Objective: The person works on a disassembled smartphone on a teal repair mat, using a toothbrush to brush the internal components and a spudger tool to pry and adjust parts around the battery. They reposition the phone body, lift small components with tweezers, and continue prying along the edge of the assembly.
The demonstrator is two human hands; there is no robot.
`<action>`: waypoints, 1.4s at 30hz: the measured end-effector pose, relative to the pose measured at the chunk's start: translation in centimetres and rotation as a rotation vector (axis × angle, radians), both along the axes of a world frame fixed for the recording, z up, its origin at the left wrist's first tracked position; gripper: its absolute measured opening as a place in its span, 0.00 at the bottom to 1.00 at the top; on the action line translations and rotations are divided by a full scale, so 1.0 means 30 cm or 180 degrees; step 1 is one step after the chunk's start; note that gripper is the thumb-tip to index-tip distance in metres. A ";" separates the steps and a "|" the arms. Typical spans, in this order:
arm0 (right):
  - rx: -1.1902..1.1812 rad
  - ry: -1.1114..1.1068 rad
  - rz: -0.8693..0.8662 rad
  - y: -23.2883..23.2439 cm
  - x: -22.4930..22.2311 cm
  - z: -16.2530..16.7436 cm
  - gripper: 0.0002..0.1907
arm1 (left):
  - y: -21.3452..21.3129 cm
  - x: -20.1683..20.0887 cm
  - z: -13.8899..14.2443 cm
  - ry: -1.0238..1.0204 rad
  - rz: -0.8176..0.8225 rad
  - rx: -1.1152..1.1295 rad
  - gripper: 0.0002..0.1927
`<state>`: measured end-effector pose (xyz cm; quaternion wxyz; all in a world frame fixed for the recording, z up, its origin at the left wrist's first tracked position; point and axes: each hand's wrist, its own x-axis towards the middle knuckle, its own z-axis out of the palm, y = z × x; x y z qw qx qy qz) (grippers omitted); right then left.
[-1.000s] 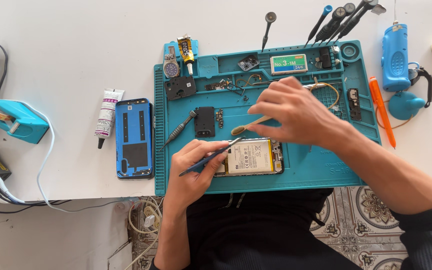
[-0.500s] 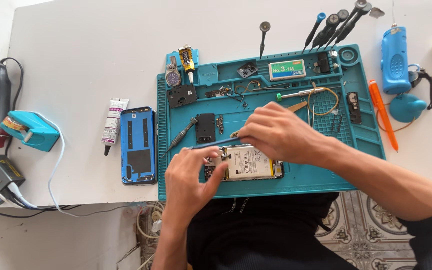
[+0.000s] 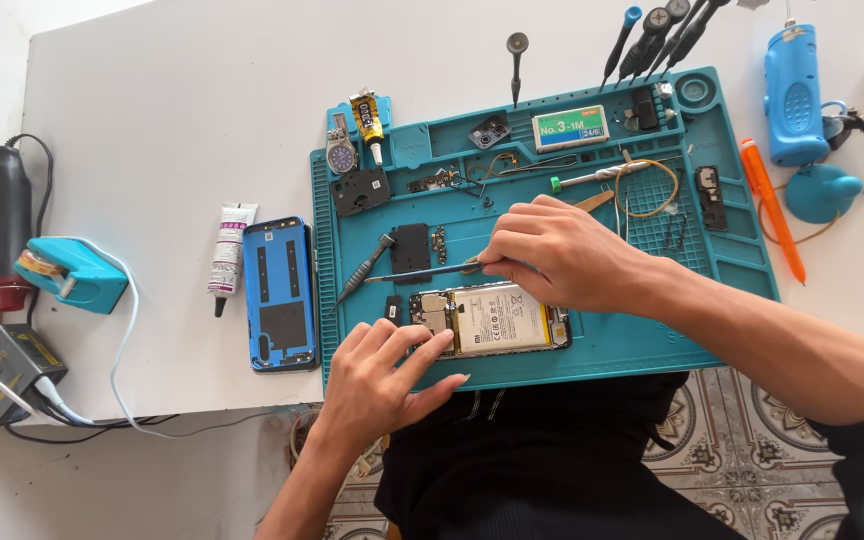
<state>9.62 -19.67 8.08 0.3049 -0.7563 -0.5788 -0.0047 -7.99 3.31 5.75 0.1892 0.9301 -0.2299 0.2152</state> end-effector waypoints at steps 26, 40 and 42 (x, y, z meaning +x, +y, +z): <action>-0.0274 0.0177 0.0033 0.028 0.003 -0.023 0.05 | 0.012 0.002 -0.041 0.0153 0.0159 -0.0017 0.28; -0.0672 0.0522 -0.0125 0.045 0.004 -0.032 0.08 | 0.022 -0.012 -0.103 -0.0115 0.0518 0.0234 0.31; -0.0713 0.0531 -0.0148 0.045 0.007 -0.032 0.08 | 0.020 -0.008 -0.098 -0.0082 0.0523 0.0249 0.31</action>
